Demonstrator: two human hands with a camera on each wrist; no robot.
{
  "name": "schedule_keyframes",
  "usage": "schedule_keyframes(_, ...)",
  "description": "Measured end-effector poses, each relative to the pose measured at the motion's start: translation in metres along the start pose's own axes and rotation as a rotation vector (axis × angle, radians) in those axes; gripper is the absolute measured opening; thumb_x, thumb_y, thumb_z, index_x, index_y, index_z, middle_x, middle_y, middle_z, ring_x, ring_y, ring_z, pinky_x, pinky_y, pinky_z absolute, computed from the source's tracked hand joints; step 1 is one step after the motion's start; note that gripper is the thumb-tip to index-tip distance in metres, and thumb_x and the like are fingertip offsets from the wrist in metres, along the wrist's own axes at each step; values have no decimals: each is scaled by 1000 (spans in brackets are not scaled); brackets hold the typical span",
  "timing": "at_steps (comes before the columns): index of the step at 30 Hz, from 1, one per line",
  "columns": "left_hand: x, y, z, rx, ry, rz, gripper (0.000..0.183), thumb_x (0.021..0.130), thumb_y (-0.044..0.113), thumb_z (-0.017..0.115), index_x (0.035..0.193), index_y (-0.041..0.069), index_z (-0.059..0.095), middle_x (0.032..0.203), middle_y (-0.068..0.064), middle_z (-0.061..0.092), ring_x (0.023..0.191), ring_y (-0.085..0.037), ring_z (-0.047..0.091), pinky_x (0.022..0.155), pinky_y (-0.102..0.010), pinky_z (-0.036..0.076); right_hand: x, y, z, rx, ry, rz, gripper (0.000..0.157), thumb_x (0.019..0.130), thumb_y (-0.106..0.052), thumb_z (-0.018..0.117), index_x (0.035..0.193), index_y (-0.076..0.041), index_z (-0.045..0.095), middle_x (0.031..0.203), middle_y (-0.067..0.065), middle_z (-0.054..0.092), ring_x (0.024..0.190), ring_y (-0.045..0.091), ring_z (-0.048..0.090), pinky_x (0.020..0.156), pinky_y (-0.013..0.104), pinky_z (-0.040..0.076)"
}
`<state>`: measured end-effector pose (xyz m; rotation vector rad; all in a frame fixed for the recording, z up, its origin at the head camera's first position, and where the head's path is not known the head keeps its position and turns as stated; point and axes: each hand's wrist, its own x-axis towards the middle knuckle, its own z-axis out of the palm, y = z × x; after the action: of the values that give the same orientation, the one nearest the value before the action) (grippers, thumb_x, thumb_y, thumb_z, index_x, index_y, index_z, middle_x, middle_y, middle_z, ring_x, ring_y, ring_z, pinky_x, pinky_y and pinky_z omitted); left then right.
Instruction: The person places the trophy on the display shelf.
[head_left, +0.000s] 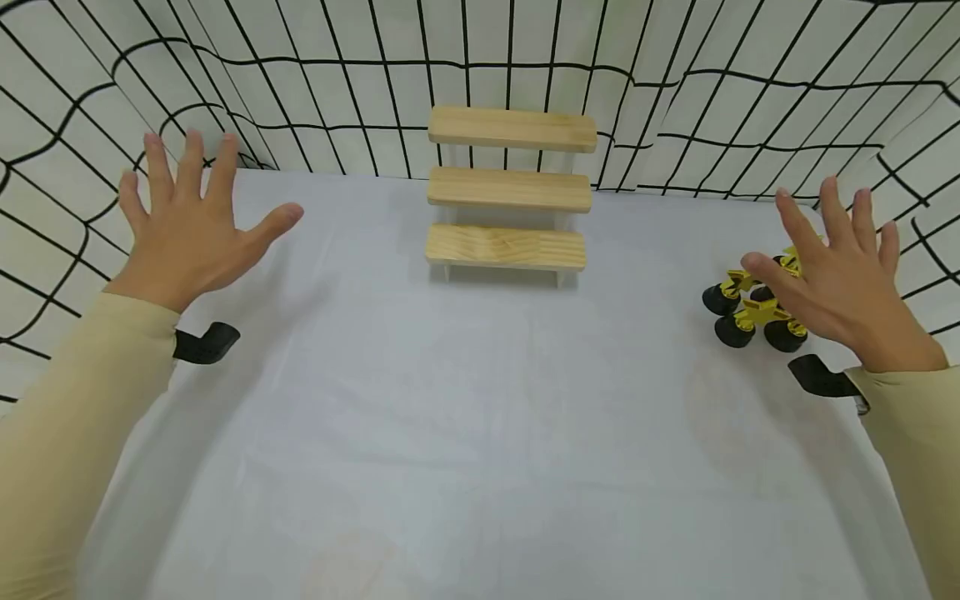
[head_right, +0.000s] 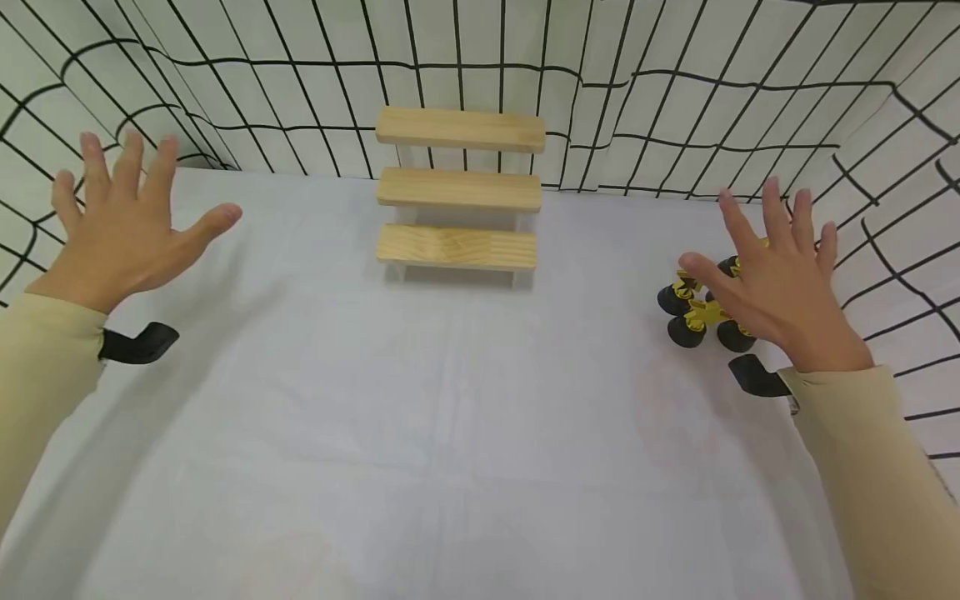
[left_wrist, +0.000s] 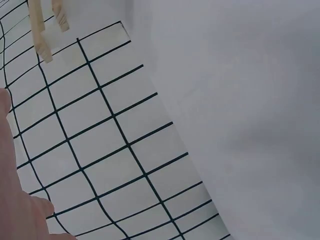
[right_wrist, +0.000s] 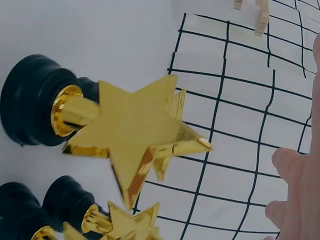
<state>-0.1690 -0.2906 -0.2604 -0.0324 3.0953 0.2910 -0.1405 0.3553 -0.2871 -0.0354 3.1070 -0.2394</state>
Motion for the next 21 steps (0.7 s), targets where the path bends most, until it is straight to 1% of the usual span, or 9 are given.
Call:
schedule_keyframes(3,2,3,-8,-35,35,2,112,91,86,32,164,17,-18,172,-15,-25,154,-40,-39,118,-76,-17,4,-6,-4,6,5,-13,92,98,-79,27,166,-28,-5,169,8,-30,155,43,-34,119,75,-20)
schedule_keyframes(6,5,9,-11,-53,68,21,114,92,84,37,164,14,-17,173,-14,-22,156,-37,-36,120,-73,-17,7,-12,-8,12,16,-25,92,98,-79,29,166,-28,-4,170,7,-29,156,42,-32,119,74,-20)
schedule_keyframes(9,10,16,-10,-45,82,49,115,92,84,37,164,14,-16,173,-12,-21,157,-36,-34,121,-71,-16,11,-17,-12,24,29,-45,92,98,-79,31,167,-28,-3,171,8,-27,157,42,-31,119,74,-19)
schedule_keyframes(12,13,23,-7,-23,85,74,115,91,86,36,164,14,-15,174,-10,-20,158,-36,-32,122,-71,-14,15,-23,-14,43,35,-70,92,98,-78,33,167,-28,-2,172,7,-25,158,41,-30,119,74,-20)
schedule_keyframes(15,16,28,-5,-11,98,95,116,90,87,35,165,13,-14,174,-11,-19,159,-36,-30,122,-71,-12,21,-29,-16,63,45,-102,92,98,-78,36,167,-29,-1,174,8,-21,159,40,-28,120,73,-20)
schedule_keyframes(21,23,40,-8,-8,137,127,116,91,86,37,166,11,-10,175,-12,-13,161,-37,-24,122,-69,-7,29,-38,-17,62,64,-130,96,96,-80,37,168,-26,2,175,11,-14,160,41,-24,121,72,-18)
